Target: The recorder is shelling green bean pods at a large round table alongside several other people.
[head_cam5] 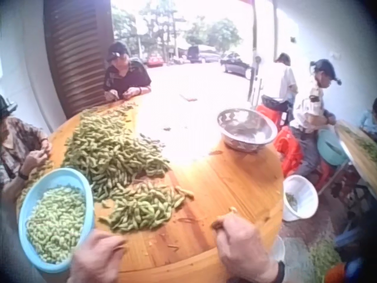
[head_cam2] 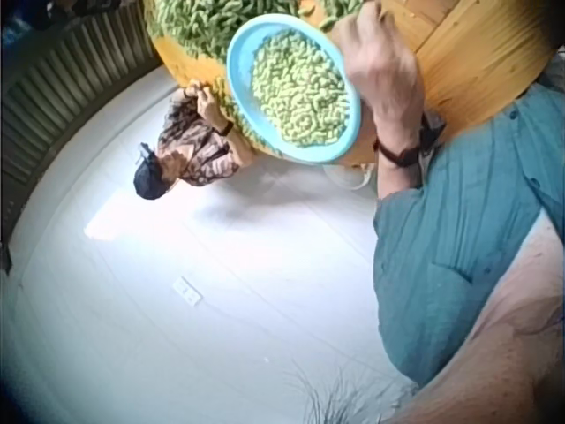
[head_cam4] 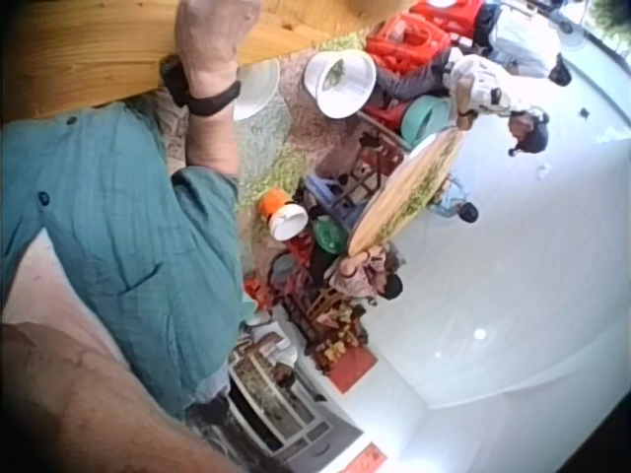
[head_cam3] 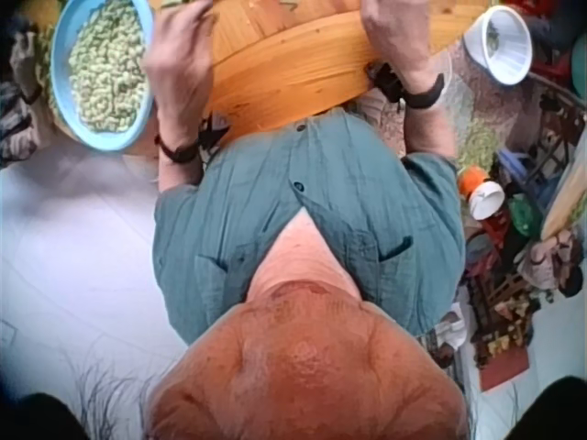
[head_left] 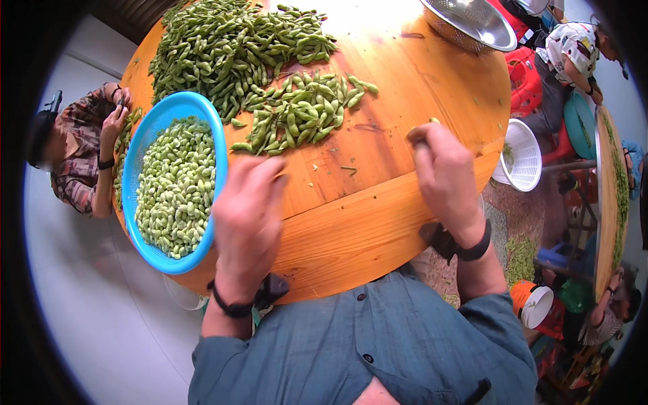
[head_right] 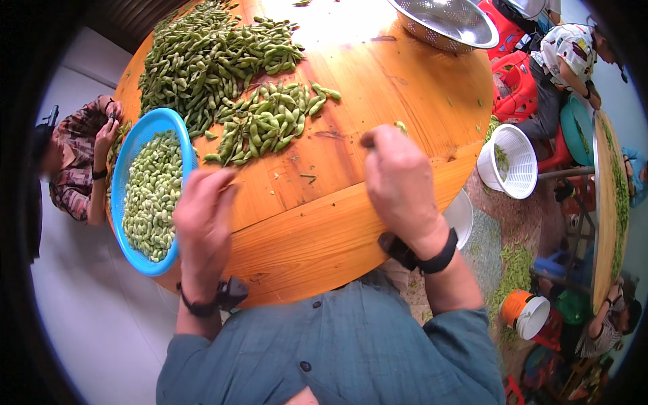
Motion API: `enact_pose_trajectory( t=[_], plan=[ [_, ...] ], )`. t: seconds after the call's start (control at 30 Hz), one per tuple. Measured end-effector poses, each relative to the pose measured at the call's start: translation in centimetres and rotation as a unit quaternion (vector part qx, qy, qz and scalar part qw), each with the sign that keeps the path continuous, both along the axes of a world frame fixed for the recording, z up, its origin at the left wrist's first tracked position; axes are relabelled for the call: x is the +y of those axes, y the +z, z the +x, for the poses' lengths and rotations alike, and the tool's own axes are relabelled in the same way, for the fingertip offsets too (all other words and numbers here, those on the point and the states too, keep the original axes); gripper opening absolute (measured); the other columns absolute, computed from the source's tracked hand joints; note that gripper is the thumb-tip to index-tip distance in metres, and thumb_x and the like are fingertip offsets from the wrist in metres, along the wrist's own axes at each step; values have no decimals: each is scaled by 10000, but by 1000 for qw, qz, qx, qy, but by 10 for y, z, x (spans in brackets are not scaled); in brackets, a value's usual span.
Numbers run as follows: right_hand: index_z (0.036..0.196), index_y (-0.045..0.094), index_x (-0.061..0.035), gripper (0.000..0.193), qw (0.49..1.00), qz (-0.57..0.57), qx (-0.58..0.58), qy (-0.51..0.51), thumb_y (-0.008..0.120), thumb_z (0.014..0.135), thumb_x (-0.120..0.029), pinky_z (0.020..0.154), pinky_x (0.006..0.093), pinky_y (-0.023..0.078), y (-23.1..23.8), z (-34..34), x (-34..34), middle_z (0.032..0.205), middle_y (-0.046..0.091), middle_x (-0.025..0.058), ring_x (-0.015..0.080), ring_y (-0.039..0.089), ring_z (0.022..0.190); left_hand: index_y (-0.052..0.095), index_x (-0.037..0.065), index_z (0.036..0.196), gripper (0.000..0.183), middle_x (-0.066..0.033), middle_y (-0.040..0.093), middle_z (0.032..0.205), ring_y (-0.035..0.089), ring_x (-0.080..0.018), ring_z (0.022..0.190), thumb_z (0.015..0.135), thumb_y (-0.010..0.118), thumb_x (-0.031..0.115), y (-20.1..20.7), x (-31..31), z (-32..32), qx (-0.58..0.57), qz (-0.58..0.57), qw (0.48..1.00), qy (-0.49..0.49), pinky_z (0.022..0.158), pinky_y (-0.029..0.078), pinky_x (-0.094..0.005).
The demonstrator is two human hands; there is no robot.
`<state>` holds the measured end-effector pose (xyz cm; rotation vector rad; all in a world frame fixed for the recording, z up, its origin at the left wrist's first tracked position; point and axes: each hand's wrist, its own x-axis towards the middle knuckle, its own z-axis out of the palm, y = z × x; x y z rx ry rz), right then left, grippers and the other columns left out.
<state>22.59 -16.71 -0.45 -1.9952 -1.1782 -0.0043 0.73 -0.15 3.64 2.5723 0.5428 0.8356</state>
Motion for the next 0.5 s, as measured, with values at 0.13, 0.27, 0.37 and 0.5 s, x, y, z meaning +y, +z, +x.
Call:
enact_pose_trajectory(
  t=[0.13,0.27,0.37,0.5],
  plan=[
    [990,626,-10,98,981,20,135,137,577,905,-9,701,423,532,2,-31,14,857,662,204,386,662,807,652,30,1098,242,-151,617,969,643,-340,834,862,698,57,-37,16,48,120,-6,993,4,700,511,-406],
    [996,624,2,108,980,31,121,156,572,901,-6,699,437,533,-9,-42,15,845,667,208,389,666,805,642,42,1103,268,-132,600,951,639,-347,835,847,712,85,-55,24,64,119,6,993,16,704,515,-431],
    [988,619,14,113,977,-1,178,118,572,888,-7,688,440,532,-4,-43,15,817,660,223,399,664,779,644,53,1095,262,-128,603,954,643,-339,842,844,712,88,-56,21,63,118,32,992,17,707,523,-417],
    [967,627,20,105,974,1,184,130,582,880,-19,678,433,533,-3,-42,18,805,660,230,401,665,754,641,41,1075,242,-124,614,966,648,-332,848,846,706,85,-59,14,61,106,47,993,-10,709,526,-410]
  ],
)
